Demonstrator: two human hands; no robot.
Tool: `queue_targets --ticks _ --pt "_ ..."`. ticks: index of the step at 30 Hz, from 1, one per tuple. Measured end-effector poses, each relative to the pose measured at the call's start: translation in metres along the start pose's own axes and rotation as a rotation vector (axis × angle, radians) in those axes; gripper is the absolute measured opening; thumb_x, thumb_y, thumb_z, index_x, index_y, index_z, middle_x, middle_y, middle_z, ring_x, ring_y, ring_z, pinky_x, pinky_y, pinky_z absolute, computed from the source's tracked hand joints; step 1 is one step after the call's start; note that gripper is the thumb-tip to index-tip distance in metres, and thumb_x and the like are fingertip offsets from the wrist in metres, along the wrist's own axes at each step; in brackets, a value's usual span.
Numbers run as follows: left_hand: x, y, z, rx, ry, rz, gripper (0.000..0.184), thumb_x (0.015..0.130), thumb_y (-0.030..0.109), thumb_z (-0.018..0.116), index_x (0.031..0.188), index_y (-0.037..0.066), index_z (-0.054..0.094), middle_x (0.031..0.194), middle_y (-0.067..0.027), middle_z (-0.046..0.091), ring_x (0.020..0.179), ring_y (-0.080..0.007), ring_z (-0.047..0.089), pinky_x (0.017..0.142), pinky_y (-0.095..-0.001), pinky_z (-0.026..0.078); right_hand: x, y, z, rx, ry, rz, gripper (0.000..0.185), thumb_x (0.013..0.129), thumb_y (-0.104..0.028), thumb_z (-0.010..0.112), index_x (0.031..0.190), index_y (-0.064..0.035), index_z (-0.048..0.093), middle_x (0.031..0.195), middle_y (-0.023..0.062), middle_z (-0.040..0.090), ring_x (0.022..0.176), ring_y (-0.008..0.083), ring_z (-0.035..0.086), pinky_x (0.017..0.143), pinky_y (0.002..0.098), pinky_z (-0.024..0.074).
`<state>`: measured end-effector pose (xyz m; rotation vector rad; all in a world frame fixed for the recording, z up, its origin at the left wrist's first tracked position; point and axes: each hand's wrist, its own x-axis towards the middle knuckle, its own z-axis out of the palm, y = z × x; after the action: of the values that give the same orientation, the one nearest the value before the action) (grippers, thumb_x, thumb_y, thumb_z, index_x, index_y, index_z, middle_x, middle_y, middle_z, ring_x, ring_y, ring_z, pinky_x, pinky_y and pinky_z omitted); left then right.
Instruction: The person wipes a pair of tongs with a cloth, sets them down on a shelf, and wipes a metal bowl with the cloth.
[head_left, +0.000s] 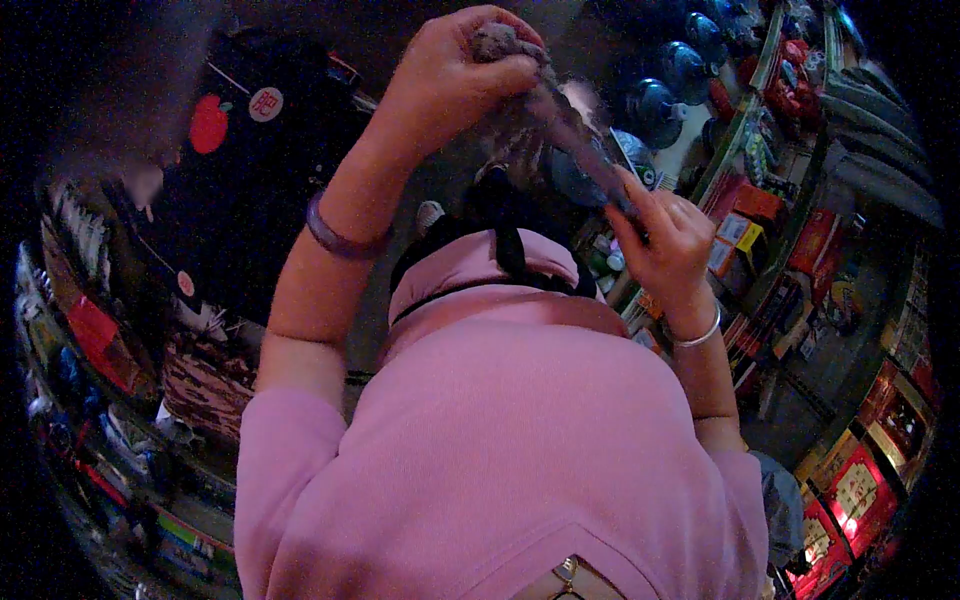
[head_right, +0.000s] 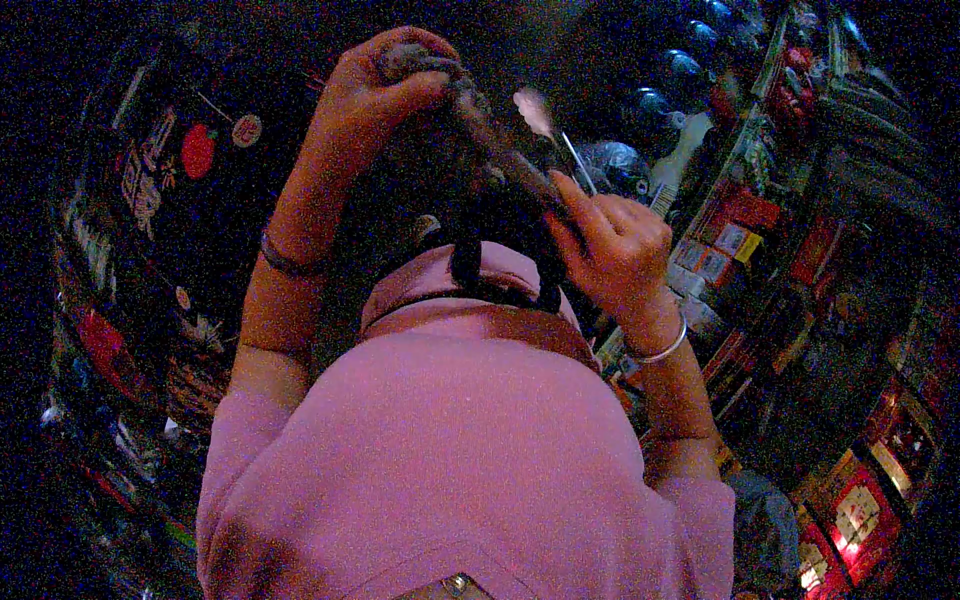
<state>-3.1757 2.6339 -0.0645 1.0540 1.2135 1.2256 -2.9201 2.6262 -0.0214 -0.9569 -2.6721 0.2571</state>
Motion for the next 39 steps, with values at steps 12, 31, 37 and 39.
queue_targets --ticks 12,31,37,39 --pt "-0.004 -0.008 -0.004 -0.435 0.045 -0.133 0.023 0.076 0.01 0.058 0.096 0.0 0.059 0.084 -0.0079 0.063 0.074 -0.0164 0.061 0.069 -0.0283 0.052 -0.01 0.001 0.004 0.097 0.029 0.053 0.038 0.068 -0.013 0.071 0.104 -0.0068 0.062 0.066 0.0079 0.059 0.056 0.0224 0.058 0.053 0.0323 0.0471" --pt "0.0 0.015 0.006 -0.174 0.032 -0.055 0.023 0.075 0.014 0.067 0.094 0.004 0.059 0.082 -0.003 0.062 0.072 -0.0117 0.059 0.065 -0.0244 0.049 -0.005 0.0 -0.004 0.081 0.057 0.041 0.038 0.069 -0.014 0.07 0.106 -0.0078 0.061 0.07 0.0092 0.062 0.058 0.0234 0.059 0.054 0.0325 0.0479" --pt "0.005 0.008 0.002 -0.302 -0.032 -0.132 0.018 0.077 0.014 0.064 0.092 0.006 0.059 0.08 -0.0028 0.062 0.069 -0.0116 0.059 0.063 -0.0245 0.049 -0.003 0.001 -0.006 0.035 0.048 0.038 0.038 0.069 -0.015 0.07 0.106 -0.009 0.061 0.07 0.0083 0.061 0.059 0.0225 0.059 0.054 0.0321 0.0477" --pt "0.006 0.002 0.002 -0.389 -0.048 -0.137 0.016 0.079 0.014 0.062 0.092 0.006 0.059 0.079 -0.0031 0.062 0.068 -0.0118 0.059 0.062 -0.0246 0.049 -0.002 0.001 -0.006 0.026 0.055 0.029 0.039 0.069 -0.015 0.07 0.106 -0.0091 0.061 0.069 0.008 0.061 0.059 0.022 0.059 0.055 0.0318 0.0479"
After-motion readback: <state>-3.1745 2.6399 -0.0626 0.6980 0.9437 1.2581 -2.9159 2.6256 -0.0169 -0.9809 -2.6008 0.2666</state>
